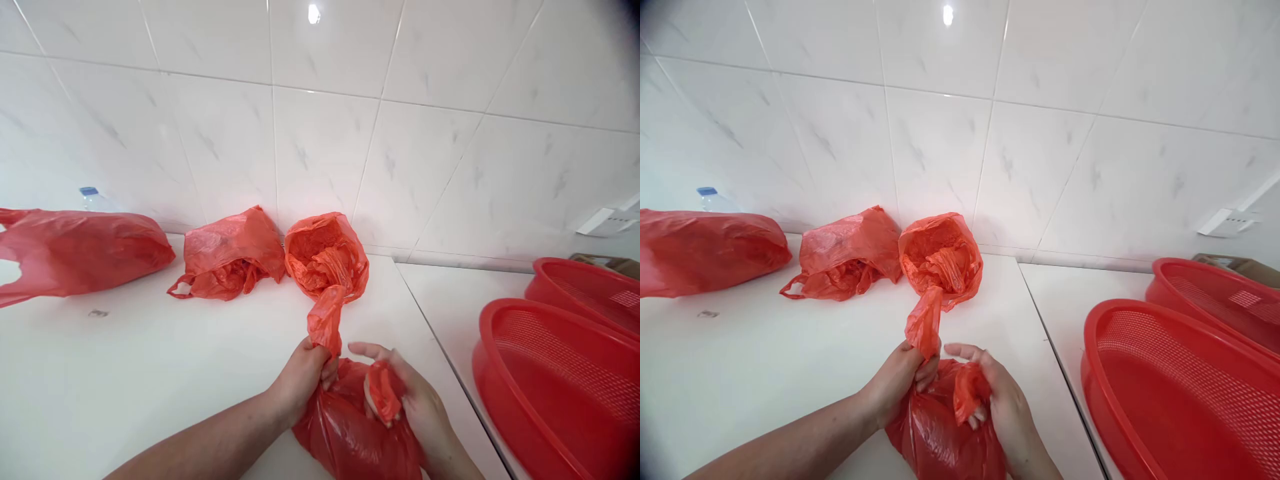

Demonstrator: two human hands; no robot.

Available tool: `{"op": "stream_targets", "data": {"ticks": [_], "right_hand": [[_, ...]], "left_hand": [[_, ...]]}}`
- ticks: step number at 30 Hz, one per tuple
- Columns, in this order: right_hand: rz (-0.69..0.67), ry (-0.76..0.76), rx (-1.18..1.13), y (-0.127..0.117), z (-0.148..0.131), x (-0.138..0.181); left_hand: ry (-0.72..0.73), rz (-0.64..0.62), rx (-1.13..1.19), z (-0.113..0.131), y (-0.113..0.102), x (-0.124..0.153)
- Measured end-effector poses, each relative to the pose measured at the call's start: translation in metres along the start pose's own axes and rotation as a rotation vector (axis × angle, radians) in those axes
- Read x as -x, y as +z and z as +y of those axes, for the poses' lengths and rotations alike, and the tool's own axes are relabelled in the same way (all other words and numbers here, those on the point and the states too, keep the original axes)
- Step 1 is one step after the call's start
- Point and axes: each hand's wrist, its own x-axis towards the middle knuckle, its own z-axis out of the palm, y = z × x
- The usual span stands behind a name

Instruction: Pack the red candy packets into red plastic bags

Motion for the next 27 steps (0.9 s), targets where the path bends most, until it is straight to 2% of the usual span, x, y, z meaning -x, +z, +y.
{"op": "stream_targets", "data": {"ticks": [3,8,10,12,14,16,18,20,23,27], "right_hand": [[0.004,-0.007,0.072,0.008,0.002,-0.002],[-0.141,-0.033,0.13,0.01,0.013,-0.006],[-0.113,-0.034,0.174,0.007,0.017,-0.008],[-0.018,-0.025,0.155,0.005,0.019,-0.01],[0.088,0.004,0.092,0.004,0.019,-0.013],[0.166,0.031,0.044,0.003,0.018,-0.016],[0.209,0.036,0.038,0.004,0.017,-0.016],[0.225,0.026,0.065,0.005,0.017,-0.015],[0.195,-0.001,0.077,0.005,0.017,-0.013],[0.046,0.037,-0.068,0.005,0.013,-0.011]], "left_hand": [[-0.019,-0.047,-0.016,0.002,0.004,0.004],[-0.044,-0.146,-0.205,0.003,0.011,0.007],[-0.051,-0.183,-0.261,-0.002,0.01,0.006],[-0.01,-0.177,-0.298,-0.008,0.006,0.007],[0.116,-0.118,-0.361,-0.015,0.002,0.01],[0.315,-0.068,-0.456,-0.019,-0.002,0.014],[0.522,-0.069,-0.563,-0.02,-0.003,0.017],[0.639,-0.104,-0.632,-0.019,-0.003,0.019],[0.599,-0.15,-0.565,-0.016,-0.003,0.017],[0.46,-0.177,-0.354,-0.015,-0.001,0.012]]}}
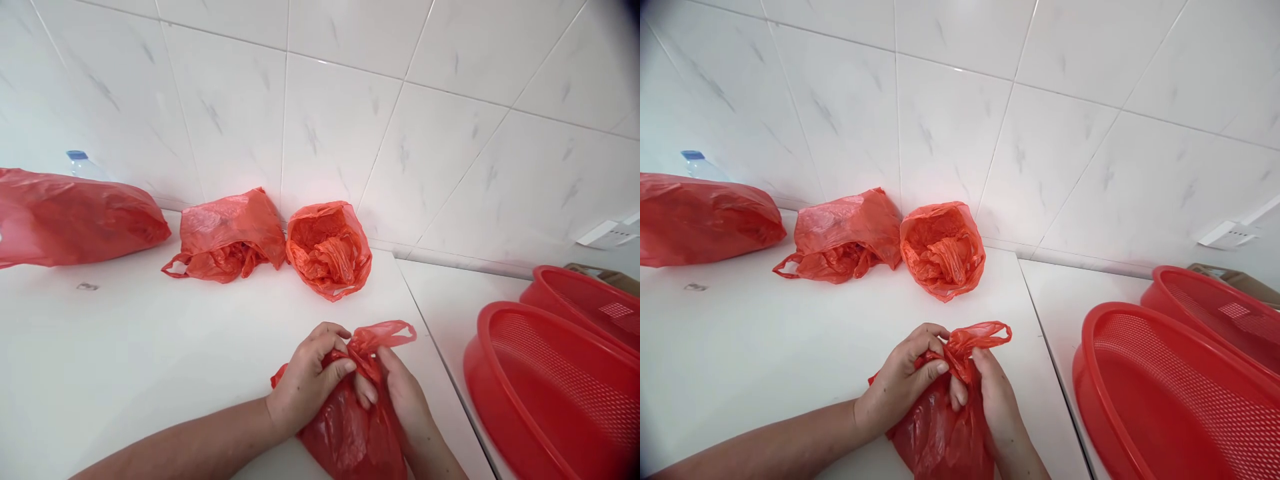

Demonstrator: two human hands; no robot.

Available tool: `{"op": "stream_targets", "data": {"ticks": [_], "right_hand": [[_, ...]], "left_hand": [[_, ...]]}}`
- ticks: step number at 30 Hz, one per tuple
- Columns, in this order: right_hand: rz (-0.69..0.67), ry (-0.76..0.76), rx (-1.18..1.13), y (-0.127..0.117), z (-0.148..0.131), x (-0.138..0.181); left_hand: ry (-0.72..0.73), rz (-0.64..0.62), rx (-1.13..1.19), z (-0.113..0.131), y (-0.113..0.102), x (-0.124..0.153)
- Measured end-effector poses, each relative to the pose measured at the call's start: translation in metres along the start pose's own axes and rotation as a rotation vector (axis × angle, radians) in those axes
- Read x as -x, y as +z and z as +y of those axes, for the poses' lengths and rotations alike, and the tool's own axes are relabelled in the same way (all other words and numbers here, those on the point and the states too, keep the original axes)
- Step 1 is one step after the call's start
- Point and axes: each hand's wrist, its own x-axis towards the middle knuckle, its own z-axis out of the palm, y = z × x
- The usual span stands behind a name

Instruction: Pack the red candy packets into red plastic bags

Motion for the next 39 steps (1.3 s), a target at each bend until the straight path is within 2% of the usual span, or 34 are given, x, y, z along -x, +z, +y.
{"op": "stream_targets", "data": {"ticks": [2,5,7,12,16,20,27,31,34,39], "right_hand": [[-0.064,0.018,-0.096,-0.002,-0.003,0.0],[-0.077,-0.008,-0.159,-0.009,-0.005,0.001],[-0.077,-0.02,-0.081,-0.015,-0.005,0.002],[-0.041,-0.033,0.229,-0.015,-0.009,0.004],[0.08,-0.038,0.469,-0.005,-0.011,0.003],[0.182,-0.084,0.698,0.0,-0.008,0.0],[0.254,-0.1,0.793,-0.002,-0.004,0.0],[0.369,-0.143,0.896,-0.001,-0.001,0.0],[0.368,-0.139,0.812,0.001,0.0,-0.001],[0.187,-0.177,0.532,-0.004,-0.005,0.001]], "left_hand": [[-0.053,-0.043,0.122,0.001,0.001,-0.001],[-0.101,-0.088,0.225,0.003,0.001,-0.002],[-0.131,-0.078,0.219,0.003,-0.001,-0.003],[-0.231,0.055,0.069,0.001,-0.006,-0.005],[-0.283,0.083,0.033,0.003,-0.004,-0.003],[-0.264,0.092,0.002,0.008,-0.001,0.0],[-0.287,0.112,-0.008,0.011,-0.001,0.0],[-0.26,0.102,-0.008,0.007,0.001,0.002],[-0.213,0.077,-0.071,0.006,0.003,0.004],[-0.112,0.03,-0.265,0.003,0.001,0.006]]}}
